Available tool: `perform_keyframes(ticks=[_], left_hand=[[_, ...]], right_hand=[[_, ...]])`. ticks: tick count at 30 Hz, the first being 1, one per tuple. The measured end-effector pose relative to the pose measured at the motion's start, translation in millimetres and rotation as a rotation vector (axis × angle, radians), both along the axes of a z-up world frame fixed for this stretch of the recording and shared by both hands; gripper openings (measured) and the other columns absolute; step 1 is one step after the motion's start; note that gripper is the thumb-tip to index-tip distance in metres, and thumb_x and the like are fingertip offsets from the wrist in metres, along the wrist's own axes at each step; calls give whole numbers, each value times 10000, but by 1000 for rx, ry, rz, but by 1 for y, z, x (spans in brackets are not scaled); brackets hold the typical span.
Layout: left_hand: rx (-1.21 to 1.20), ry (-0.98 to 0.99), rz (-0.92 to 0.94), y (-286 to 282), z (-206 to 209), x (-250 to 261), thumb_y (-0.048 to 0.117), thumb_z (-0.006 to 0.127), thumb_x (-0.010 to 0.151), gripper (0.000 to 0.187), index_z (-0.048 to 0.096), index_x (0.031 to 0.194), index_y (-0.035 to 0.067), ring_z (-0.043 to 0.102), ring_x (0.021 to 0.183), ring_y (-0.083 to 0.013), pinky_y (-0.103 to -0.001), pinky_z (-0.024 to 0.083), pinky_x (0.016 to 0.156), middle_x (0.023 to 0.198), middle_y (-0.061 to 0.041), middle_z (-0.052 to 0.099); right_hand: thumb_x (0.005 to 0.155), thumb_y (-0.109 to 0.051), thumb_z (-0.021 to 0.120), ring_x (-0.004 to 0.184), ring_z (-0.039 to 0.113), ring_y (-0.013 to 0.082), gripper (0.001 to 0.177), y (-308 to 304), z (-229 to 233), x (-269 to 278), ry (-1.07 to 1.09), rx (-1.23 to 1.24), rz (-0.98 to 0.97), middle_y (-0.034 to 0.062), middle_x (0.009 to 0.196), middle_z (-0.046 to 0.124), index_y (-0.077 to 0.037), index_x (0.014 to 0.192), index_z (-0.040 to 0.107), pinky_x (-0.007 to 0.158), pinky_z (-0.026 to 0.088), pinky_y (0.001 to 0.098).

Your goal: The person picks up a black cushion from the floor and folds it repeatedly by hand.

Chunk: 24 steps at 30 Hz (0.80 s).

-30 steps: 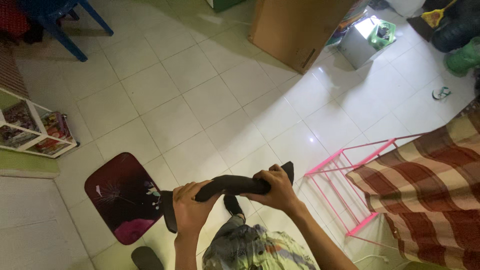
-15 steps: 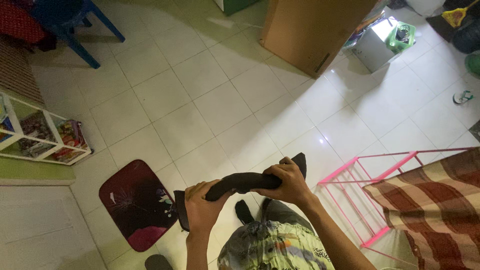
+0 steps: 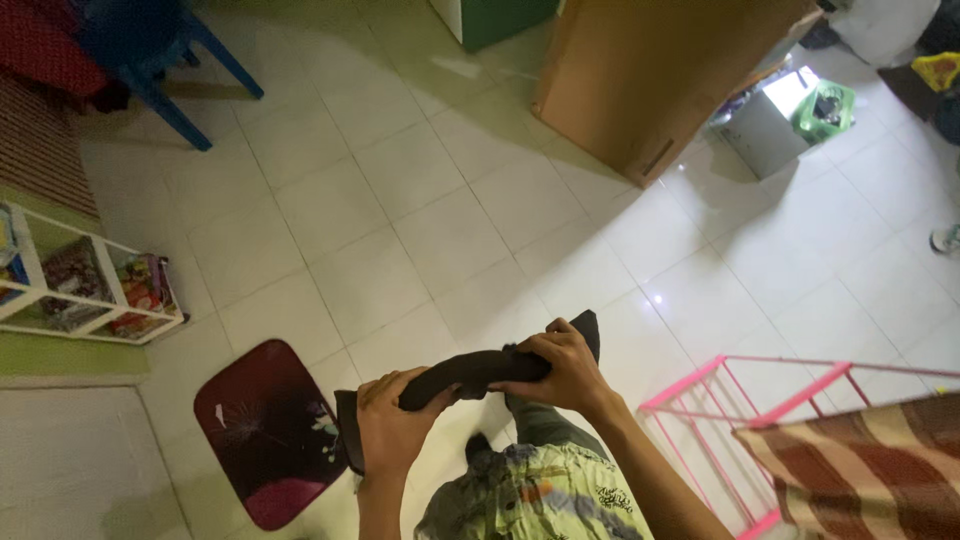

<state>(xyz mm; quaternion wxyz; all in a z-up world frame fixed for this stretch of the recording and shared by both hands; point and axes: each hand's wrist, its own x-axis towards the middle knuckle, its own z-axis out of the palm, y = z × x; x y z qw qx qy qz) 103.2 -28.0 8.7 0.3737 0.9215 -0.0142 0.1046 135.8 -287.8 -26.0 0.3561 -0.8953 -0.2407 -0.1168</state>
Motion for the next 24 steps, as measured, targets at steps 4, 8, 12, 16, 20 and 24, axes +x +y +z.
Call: perform_keyframes(ticks=[4,8,12,16,20,24], left_hand=[[-1,12,25,-12,2,31,339,934,630,383,789,884,90,719,744,-216,-354,480,831,812,-39,774],[3,16,52,-26,5,62,327,934,620,370,797,871,92,725,746,-221,-361,488,829,809,-41,784],[10,-4,58,-40,7,89,349,939,628,424,783,910,75,728,769,-234,-354,511,801,852,-66,776],[36,6,87,-55,12,116,320,940,631,409,798,923,73,737,758,-234,-382,514,836,850,-66,786],[-18,96,150,-70,17,139,329,948,612,428,800,921,73,737,748,-225,-355,546,771,820,-58,788],[-9,-32,118,-77,14,157,311,942,644,404,798,924,58,744,787,-232,-370,533,808,876,-81,790]], right_hand=[[621,-459,975,550,610,151,489,-13,5,36,-4,48,30,4,681,720,-78,798,726,719,459,328],[617,-435,974,562,602,163,464,-24,11,70,-37,67,31,-3,690,715,-85,784,718,707,457,320],[615,-423,974,560,595,172,461,-40,15,104,-70,89,70,5,688,707,-82,790,718,701,448,329],[638,-423,976,548,580,172,462,-52,20,136,-39,100,98,4,677,706,-78,793,712,703,443,329],[611,-428,986,507,540,193,457,-65,21,162,-17,93,116,17,574,658,-78,760,733,651,424,331],[662,-425,964,533,581,152,436,-73,11,186,-71,108,164,14,639,680,-88,774,711,708,430,339]])
